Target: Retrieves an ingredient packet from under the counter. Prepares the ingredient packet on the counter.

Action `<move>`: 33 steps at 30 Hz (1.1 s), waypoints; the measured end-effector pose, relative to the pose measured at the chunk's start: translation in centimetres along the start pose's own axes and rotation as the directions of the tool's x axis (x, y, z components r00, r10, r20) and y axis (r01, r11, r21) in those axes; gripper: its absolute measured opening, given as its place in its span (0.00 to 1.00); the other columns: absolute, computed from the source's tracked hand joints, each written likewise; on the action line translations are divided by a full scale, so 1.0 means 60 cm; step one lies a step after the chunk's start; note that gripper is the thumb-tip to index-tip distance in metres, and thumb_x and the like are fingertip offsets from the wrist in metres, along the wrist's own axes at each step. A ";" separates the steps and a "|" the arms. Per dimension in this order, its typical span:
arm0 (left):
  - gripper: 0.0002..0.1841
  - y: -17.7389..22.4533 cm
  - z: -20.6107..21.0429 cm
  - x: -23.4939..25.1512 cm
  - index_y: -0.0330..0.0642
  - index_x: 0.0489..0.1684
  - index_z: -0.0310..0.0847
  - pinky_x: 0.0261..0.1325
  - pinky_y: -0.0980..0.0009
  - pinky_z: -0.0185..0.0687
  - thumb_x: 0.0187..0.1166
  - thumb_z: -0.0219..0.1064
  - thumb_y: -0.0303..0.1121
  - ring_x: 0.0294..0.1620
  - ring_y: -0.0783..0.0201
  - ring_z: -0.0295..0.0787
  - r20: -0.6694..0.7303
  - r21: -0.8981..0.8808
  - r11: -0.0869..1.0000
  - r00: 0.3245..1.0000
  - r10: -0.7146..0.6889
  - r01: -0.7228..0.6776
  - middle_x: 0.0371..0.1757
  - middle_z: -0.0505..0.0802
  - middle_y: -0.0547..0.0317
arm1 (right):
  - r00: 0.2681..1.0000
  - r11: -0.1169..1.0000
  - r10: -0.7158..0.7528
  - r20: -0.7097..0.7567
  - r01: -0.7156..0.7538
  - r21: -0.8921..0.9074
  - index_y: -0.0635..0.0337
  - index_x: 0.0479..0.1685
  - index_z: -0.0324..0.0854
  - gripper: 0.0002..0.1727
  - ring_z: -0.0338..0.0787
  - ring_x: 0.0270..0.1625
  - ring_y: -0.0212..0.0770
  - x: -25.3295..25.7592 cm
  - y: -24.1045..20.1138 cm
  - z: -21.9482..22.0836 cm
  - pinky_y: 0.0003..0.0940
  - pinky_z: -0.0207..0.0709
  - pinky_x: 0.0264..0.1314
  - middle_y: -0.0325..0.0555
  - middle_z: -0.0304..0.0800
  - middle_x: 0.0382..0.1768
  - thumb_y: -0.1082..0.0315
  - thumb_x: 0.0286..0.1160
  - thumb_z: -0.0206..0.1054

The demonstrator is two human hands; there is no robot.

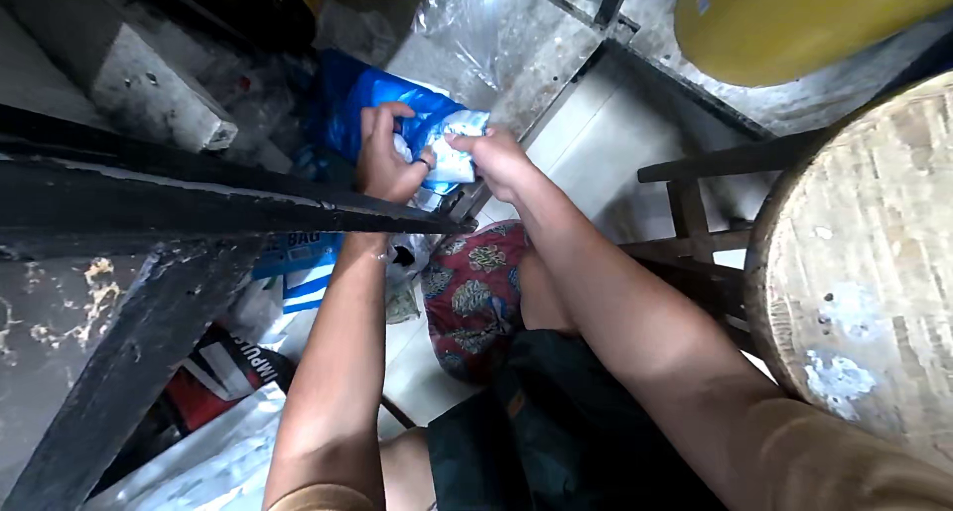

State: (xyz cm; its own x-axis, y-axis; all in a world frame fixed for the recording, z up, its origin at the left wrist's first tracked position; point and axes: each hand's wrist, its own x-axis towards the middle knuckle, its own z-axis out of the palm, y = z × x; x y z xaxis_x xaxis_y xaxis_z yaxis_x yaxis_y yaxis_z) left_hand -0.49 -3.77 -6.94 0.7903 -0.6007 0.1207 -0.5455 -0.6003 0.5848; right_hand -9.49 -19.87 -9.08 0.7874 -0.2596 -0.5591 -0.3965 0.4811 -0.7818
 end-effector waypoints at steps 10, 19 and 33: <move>0.10 -0.031 -0.029 -0.036 0.43 0.28 0.88 0.53 0.46 0.88 0.66 0.80 0.39 0.59 0.49 0.88 0.402 0.082 0.948 0.881 0.251 -0.308 0.76 0.80 0.45 | 0.972 0.996 0.008 -0.237 0.012 0.084 0.63 0.62 0.80 0.24 0.89 0.58 0.48 0.018 -0.003 0.003 0.51 0.84 0.59 0.55 0.89 0.54 0.50 0.84 0.65; 0.12 0.000 -0.006 -0.023 0.55 0.59 0.92 0.53 0.44 0.89 0.84 0.66 0.39 0.59 0.43 0.91 0.565 0.194 0.737 0.688 0.456 -0.647 0.71 0.87 0.46 | 0.970 0.891 -0.112 -0.216 0.001 -0.455 0.61 0.43 0.87 0.14 0.89 0.51 0.55 0.052 -0.046 0.023 0.63 0.80 0.51 0.57 0.90 0.45 0.58 0.72 0.72; 0.11 -0.043 0.016 -0.022 0.45 0.55 0.91 0.58 0.44 0.87 0.81 0.68 0.35 0.59 0.47 0.91 0.418 0.263 0.854 0.851 0.319 -0.449 0.61 0.91 0.50 | 0.977 0.947 -0.097 -0.190 0.031 -0.321 0.64 0.57 0.83 0.20 0.90 0.55 0.54 -0.016 -0.039 0.000 0.59 0.83 0.58 0.59 0.89 0.51 0.63 0.70 0.76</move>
State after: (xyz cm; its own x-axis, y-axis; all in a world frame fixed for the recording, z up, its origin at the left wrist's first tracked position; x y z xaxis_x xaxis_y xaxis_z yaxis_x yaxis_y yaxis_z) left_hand -0.39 -1.95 -9.39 0.3816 -0.9232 -0.0458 -0.8942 -0.3813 0.2346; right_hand -9.31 -20.72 -6.71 0.7178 -0.4595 -0.5231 -0.5024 0.1785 -0.8460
